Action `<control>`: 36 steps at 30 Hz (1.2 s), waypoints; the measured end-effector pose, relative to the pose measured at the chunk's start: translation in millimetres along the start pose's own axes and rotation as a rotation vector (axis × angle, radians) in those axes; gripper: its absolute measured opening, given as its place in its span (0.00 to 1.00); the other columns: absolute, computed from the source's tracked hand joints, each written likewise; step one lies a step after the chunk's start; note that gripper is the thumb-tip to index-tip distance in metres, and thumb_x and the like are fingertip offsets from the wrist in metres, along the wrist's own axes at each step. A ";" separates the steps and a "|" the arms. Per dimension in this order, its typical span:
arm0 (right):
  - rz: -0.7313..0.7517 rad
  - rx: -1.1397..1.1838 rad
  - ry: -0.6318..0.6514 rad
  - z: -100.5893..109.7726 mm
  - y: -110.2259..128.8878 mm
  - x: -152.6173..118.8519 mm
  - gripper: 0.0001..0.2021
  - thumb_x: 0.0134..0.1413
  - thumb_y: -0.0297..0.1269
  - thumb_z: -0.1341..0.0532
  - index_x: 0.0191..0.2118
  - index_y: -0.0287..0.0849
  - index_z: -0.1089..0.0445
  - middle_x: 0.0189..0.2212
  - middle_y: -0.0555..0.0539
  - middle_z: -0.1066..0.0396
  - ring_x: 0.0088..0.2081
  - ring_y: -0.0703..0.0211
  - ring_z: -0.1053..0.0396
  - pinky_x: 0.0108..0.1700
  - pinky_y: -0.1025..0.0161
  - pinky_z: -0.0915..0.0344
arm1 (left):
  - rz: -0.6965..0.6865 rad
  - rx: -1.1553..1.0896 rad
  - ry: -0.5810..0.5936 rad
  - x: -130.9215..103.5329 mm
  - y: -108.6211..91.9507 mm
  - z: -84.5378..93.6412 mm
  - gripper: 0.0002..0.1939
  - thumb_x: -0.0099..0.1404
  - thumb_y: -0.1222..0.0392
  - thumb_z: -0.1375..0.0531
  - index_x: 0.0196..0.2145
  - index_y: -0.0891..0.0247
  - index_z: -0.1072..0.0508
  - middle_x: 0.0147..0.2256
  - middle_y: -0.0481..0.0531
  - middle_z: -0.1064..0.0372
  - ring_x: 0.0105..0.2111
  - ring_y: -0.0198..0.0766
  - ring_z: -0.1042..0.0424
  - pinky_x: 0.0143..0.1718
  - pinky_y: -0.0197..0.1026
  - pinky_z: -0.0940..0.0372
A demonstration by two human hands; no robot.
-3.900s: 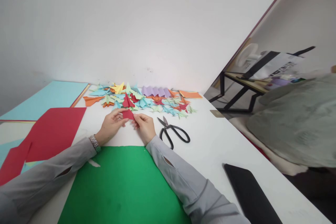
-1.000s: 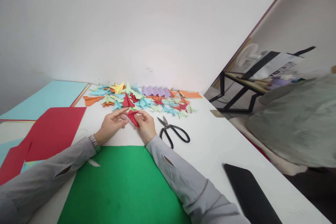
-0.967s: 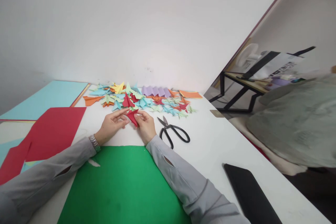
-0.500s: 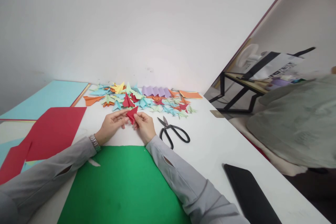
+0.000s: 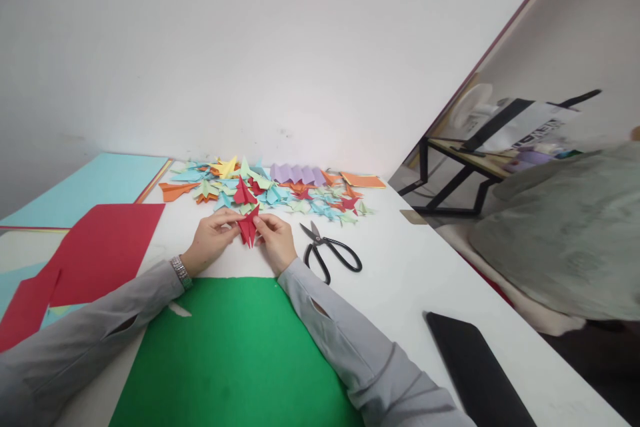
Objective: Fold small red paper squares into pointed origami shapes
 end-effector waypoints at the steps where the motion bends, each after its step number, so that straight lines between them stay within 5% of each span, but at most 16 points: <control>1: 0.003 -0.012 -0.008 0.5 0.1 0.1 0.13 0.38 0.45 0.31 0.28 0.41 0.25 0.22 0.51 0.29 0.21 0.65 0.38 0.19 0.68 0.42 | -0.025 0.015 -0.010 0.2 -2.0 1.3 0.09 0.51 0.66 0.38 0.31 0.60 0.20 0.28 0.50 0.33 0.25 0.31 0.33 0.23 0.33 0.37; 9: -0.015 0.015 -0.001 -0.9 -1.5 0.2 0.13 0.40 0.46 0.32 0.29 0.41 0.25 0.20 0.52 0.29 0.18 0.66 0.39 0.19 0.66 0.42 | 0.019 -0.032 0.020 -1.9 -0.3 -0.4 0.10 0.55 0.59 0.37 0.36 0.59 0.20 0.27 0.49 0.34 0.23 0.30 0.34 0.18 0.32 0.36; 17: -0.018 -0.003 -0.008 -2.1 1.8 -1.8 0.13 0.35 0.44 0.29 0.26 0.40 0.26 0.21 0.51 0.28 0.20 0.65 0.36 0.20 0.66 0.39 | 0.000 -0.042 0.003 -2.1 -5.3 -0.3 0.08 0.51 0.63 0.37 0.31 0.61 0.20 0.36 0.54 0.27 0.35 0.38 0.28 0.31 0.37 0.29; 27: -0.029 -0.020 0.001 -1.7 -0.7 -1.4 0.20 0.31 0.41 0.28 0.33 0.42 0.31 0.18 0.56 0.31 0.15 0.69 0.40 0.19 0.68 0.43 | 0.275 -0.226 0.002 -1.6 4.4 -3.0 0.29 0.43 0.64 0.31 0.46 0.68 0.27 0.27 0.49 0.27 0.29 0.36 0.27 0.34 0.39 0.30; 36: -0.034 -0.159 0.038 -3.7 -2.4 -2.0 0.16 0.35 0.47 0.30 0.22 0.39 0.29 0.12 0.54 0.35 0.15 0.68 0.42 0.20 0.67 0.46 | 0.423 -0.376 -0.033 -2.4 6.9 0.2 0.31 0.40 0.63 0.28 0.44 0.70 0.28 0.26 0.49 0.25 0.26 0.35 0.27 0.31 0.38 0.32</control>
Point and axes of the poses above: each hand's wrist, its own x-axis towards the middle knuckle, its own z-axis out of the back of the hand, y = z × x, the point moved 5 cm from there along x, towards the middle knuckle
